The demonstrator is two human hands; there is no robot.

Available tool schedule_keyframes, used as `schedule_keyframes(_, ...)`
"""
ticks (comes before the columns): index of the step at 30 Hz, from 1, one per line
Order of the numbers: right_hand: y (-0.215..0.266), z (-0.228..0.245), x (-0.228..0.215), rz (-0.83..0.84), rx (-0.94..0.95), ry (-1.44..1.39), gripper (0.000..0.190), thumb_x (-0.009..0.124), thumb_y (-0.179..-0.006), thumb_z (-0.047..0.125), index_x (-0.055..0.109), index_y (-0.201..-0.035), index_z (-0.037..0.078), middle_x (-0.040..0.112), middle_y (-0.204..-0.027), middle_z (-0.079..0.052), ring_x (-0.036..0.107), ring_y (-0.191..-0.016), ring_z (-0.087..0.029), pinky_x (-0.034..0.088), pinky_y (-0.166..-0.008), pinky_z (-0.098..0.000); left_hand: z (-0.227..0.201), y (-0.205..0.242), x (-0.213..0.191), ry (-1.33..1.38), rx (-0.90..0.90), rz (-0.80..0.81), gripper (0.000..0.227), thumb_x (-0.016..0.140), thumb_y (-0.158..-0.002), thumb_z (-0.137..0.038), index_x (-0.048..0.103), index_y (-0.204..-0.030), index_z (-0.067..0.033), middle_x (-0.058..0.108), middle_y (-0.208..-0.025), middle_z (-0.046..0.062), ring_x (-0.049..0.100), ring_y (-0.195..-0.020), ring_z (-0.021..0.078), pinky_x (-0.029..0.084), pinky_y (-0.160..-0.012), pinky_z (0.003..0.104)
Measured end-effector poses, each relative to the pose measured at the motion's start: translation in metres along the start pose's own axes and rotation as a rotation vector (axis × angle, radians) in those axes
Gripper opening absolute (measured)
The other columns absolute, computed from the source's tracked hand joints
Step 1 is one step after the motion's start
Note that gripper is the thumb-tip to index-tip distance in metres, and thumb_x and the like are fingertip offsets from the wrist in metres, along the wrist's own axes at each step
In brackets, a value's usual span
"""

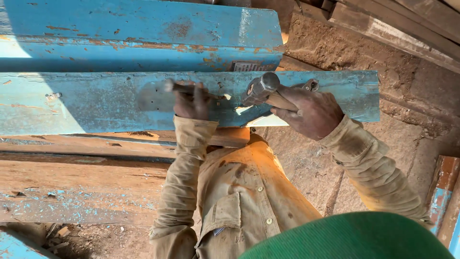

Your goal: Using pliers, a hammer, and a nail to remove metal hardware and fasteners from blue-painted wooden beams in a workshop.

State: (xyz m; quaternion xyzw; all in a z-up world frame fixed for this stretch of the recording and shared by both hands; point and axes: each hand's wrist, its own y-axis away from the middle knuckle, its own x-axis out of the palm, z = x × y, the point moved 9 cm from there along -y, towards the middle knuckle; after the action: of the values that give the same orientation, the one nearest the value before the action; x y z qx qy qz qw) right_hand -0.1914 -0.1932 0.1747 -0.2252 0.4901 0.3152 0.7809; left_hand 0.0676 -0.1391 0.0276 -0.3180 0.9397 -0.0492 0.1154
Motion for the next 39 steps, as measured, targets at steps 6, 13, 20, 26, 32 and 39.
schedule_keyframes(6,0.018,-0.031,0.018,-0.009,0.131,-0.114,0.043,0.079,-0.088,0.03,0.069,-0.124,0.009,0.076,-0.097,-0.018,0.074,-0.077,-0.034,0.059,-0.067,-0.0449,0.032,-0.004,-0.004,0.554,-0.416,-0.069,0.021,0.069,-0.099,-0.02,0.065,-0.104,0.0008,0.076,-0.089,0.015,0.077,-0.076,0.0245,0.068,-0.065,0.039)
schedule_keyframes(13,0.038,-0.054,0.023,-0.042,0.215,-0.168,0.043,0.081,-0.086,0.028,0.071,-0.121,0.008,0.075,-0.094,-0.019,0.074,-0.077,-0.035,0.058,-0.066,-0.0444,-0.009,0.026,0.015,-0.169,0.199,0.121,0.013,0.068,-0.106,-0.014,0.068,-0.108,-0.0016,0.078,-0.092,0.015,0.077,-0.08,0.0183,0.065,-0.069,0.032)
schedule_keyframes(20,0.053,-0.071,0.04,-0.067,0.231,-0.22,0.053,0.08,-0.087,0.029,0.065,-0.133,0.008,0.076,-0.105,-0.019,0.076,-0.082,-0.032,0.06,-0.069,-0.0421,-0.027,0.009,0.004,0.302,-0.038,0.244,0.019,0.066,-0.105,-0.018,0.058,-0.11,-0.0018,0.076,-0.098,0.012,0.078,-0.092,0.0189,0.068,-0.08,0.033)
schedule_keyframes(26,0.058,-0.071,0.043,-0.063,0.307,-0.261,0.061,0.079,-0.086,0.029,0.061,-0.141,0.01,0.076,-0.107,-0.019,0.076,-0.085,-0.032,0.06,-0.069,-0.042,-0.034,-0.001,0.01,0.049,0.187,0.224,0.022,0.073,-0.105,-0.015,0.057,-0.11,-0.0003,0.077,-0.094,0.016,0.075,-0.083,0.0187,0.06,-0.071,0.03)
schedule_keyframes(32,0.066,-0.07,0.047,-0.049,0.334,-0.248,0.057,0.079,-0.086,0.028,0.062,-0.138,0.01,0.076,-0.104,-0.019,0.076,-0.082,-0.033,0.06,-0.068,-0.0423,-0.034,-0.005,0.035,-0.046,0.253,0.32,0.02,0.073,-0.103,-0.014,0.059,-0.102,-0.0003,0.071,-0.083,0.013,0.071,-0.069,0.0165,0.057,-0.061,0.031)
schedule_keyframes(39,0.076,-0.069,0.047,-0.095,0.295,-0.242,0.048,0.079,-0.088,0.028,0.065,-0.13,0.009,0.076,-0.103,-0.018,0.076,-0.082,-0.032,0.06,-0.068,-0.042,-0.043,-0.001,0.041,-0.186,0.335,0.319,0.019,0.075,-0.1,-0.017,0.065,-0.098,-0.0012,0.073,-0.084,0.01,0.074,-0.072,0.018,0.059,-0.062,0.03)
